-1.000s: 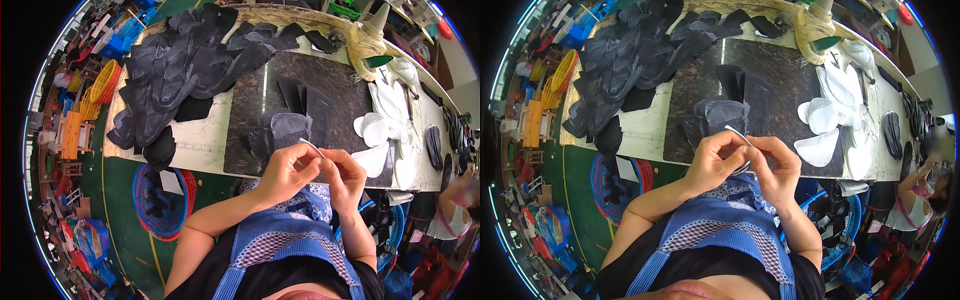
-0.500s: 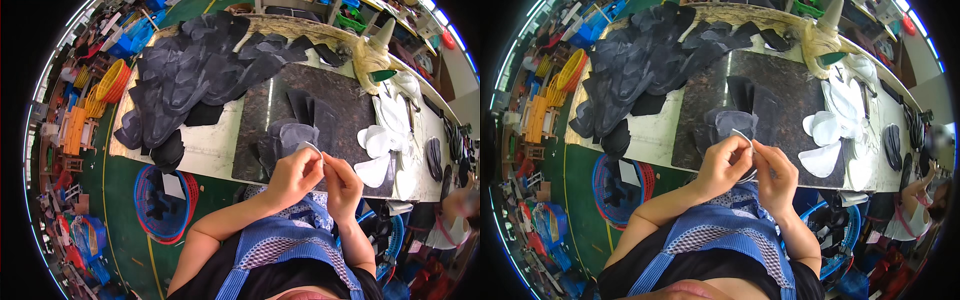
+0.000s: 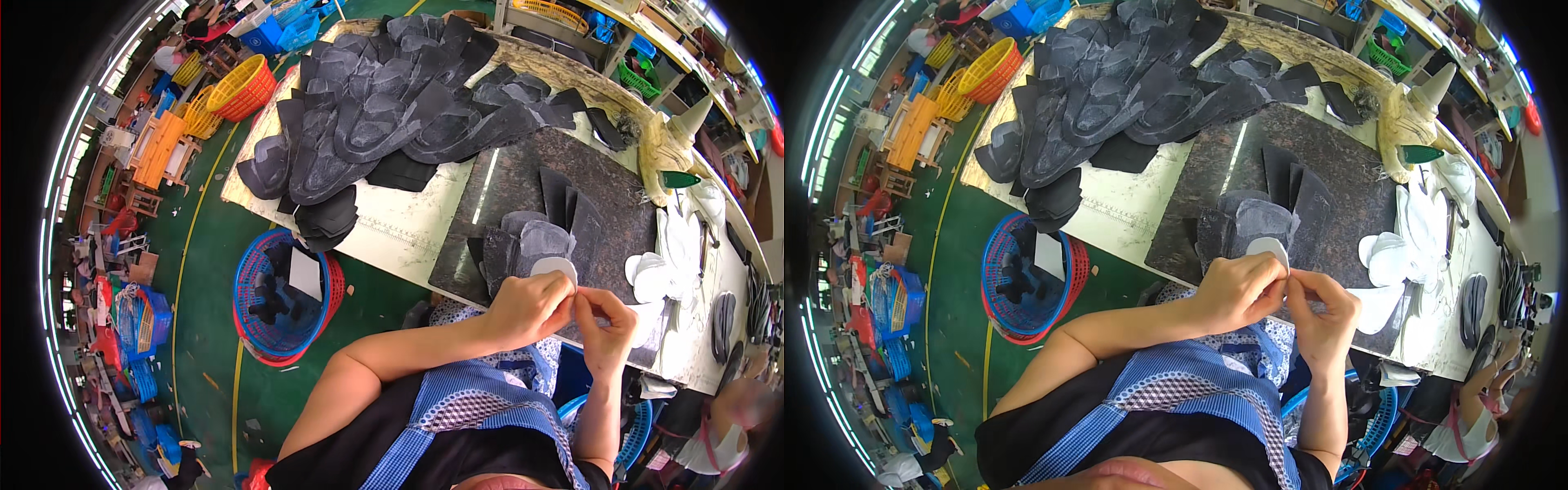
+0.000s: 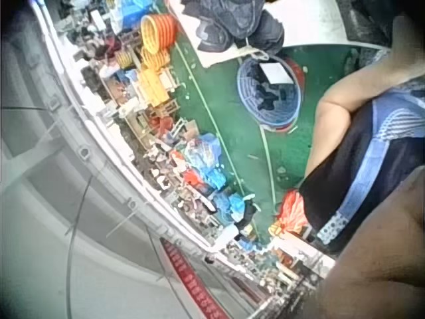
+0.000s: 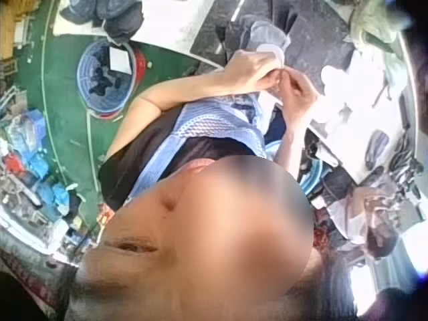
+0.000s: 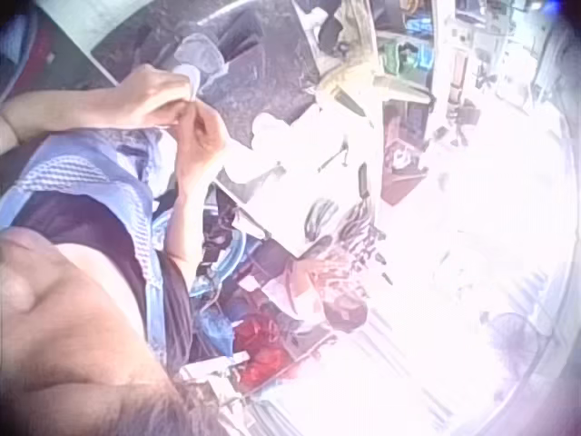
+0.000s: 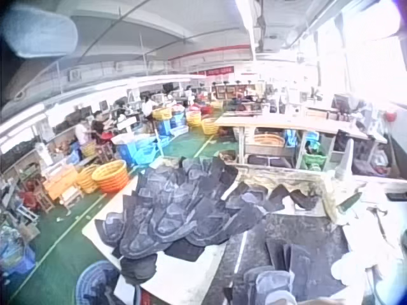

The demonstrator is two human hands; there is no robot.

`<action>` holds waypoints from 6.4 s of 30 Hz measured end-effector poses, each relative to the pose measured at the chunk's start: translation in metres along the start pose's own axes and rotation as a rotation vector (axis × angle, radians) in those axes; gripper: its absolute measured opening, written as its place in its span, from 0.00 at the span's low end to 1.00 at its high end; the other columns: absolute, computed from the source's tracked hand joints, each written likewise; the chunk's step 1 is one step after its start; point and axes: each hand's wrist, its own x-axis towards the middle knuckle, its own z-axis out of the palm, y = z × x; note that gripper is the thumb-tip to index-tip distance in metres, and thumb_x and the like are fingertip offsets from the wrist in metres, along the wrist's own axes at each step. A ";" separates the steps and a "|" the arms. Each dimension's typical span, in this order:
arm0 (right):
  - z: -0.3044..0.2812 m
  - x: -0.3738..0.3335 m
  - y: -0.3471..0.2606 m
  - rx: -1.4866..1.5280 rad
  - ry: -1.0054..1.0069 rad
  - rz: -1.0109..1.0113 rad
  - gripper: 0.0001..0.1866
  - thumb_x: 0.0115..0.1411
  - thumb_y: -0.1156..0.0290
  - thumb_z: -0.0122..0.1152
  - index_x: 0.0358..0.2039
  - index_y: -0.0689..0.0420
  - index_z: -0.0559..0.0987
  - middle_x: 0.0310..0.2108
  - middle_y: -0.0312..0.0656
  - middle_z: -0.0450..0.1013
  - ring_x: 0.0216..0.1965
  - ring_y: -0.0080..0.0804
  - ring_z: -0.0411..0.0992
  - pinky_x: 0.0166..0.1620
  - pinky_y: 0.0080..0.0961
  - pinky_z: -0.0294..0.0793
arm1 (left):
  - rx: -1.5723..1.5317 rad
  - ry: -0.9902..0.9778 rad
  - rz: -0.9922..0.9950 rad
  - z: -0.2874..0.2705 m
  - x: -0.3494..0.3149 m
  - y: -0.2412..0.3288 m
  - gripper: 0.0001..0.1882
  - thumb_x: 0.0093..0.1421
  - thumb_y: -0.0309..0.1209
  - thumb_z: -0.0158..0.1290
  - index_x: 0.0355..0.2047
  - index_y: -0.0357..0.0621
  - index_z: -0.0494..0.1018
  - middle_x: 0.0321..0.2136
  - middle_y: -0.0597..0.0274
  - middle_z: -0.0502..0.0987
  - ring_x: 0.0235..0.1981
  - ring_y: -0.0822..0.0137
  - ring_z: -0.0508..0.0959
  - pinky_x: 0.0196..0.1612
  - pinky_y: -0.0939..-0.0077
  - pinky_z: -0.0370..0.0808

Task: The person attaches white lining patches to black shoe components by peeling backing from the white pieces and pressing them onto the black shoe parts on the workbench.

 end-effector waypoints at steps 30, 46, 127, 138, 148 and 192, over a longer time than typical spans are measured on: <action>-0.053 -0.091 0.071 -0.142 -0.248 0.523 0.19 0.62 0.59 0.67 0.43 0.63 0.83 0.36 0.44 0.81 0.39 0.27 0.80 0.41 0.28 0.80 | -0.674 -0.560 -0.753 -0.111 0.021 0.017 0.09 0.68 0.28 0.56 0.34 0.42 0.66 0.38 0.48 0.83 0.40 0.66 0.83 0.45 0.71 0.79; 0.037 0.001 0.027 0.362 -0.269 0.578 0.24 0.73 0.55 0.53 0.35 0.67 0.81 0.22 0.41 0.79 0.21 0.21 0.77 0.24 0.18 0.74 | 0.004 -0.695 -0.180 -0.036 0.070 -0.079 0.10 0.57 0.25 0.62 0.39 0.38 0.78 0.38 0.56 0.82 0.37 0.60 0.84 0.42 0.69 0.80; -0.013 -0.007 -0.009 0.025 -0.081 -0.178 0.05 0.58 0.84 0.64 0.35 0.66 0.84 0.37 0.46 0.82 0.36 0.29 0.79 0.41 0.23 0.77 | -0.185 -0.186 0.000 -0.031 0.011 0.007 0.09 0.66 0.31 0.57 0.34 0.38 0.72 0.24 0.52 0.77 0.24 0.52 0.81 0.26 0.62 0.74; -0.024 -0.002 -0.040 -0.415 -0.038 -0.590 0.08 0.47 0.80 0.70 0.27 0.62 0.78 0.29 0.44 0.78 0.29 0.40 0.77 0.33 0.31 0.75 | -0.253 -0.299 -0.062 -0.036 0.021 0.032 0.13 0.65 0.35 0.59 0.34 0.36 0.75 0.24 0.53 0.79 0.24 0.58 0.82 0.28 0.67 0.77; -0.023 0.003 0.002 0.412 -0.174 0.250 0.07 0.58 0.73 0.65 0.33 0.65 0.81 0.31 0.39 0.81 0.33 0.23 0.79 0.40 0.22 0.78 | -0.566 -0.386 -0.337 -0.051 0.011 0.012 0.07 0.67 0.27 0.53 0.32 0.36 0.74 0.25 0.59 0.80 0.28 0.74 0.81 0.33 0.76 0.77; 0.017 -0.005 0.039 0.274 -0.268 0.417 0.14 0.62 0.70 0.69 0.43 0.68 0.82 0.28 0.40 0.81 0.24 0.18 0.77 0.28 0.15 0.77 | -0.366 -0.316 -0.841 -0.075 -0.022 -0.029 0.09 0.65 0.32 0.61 0.36 0.37 0.82 0.22 0.69 0.79 0.20 0.82 0.75 0.23 0.86 0.70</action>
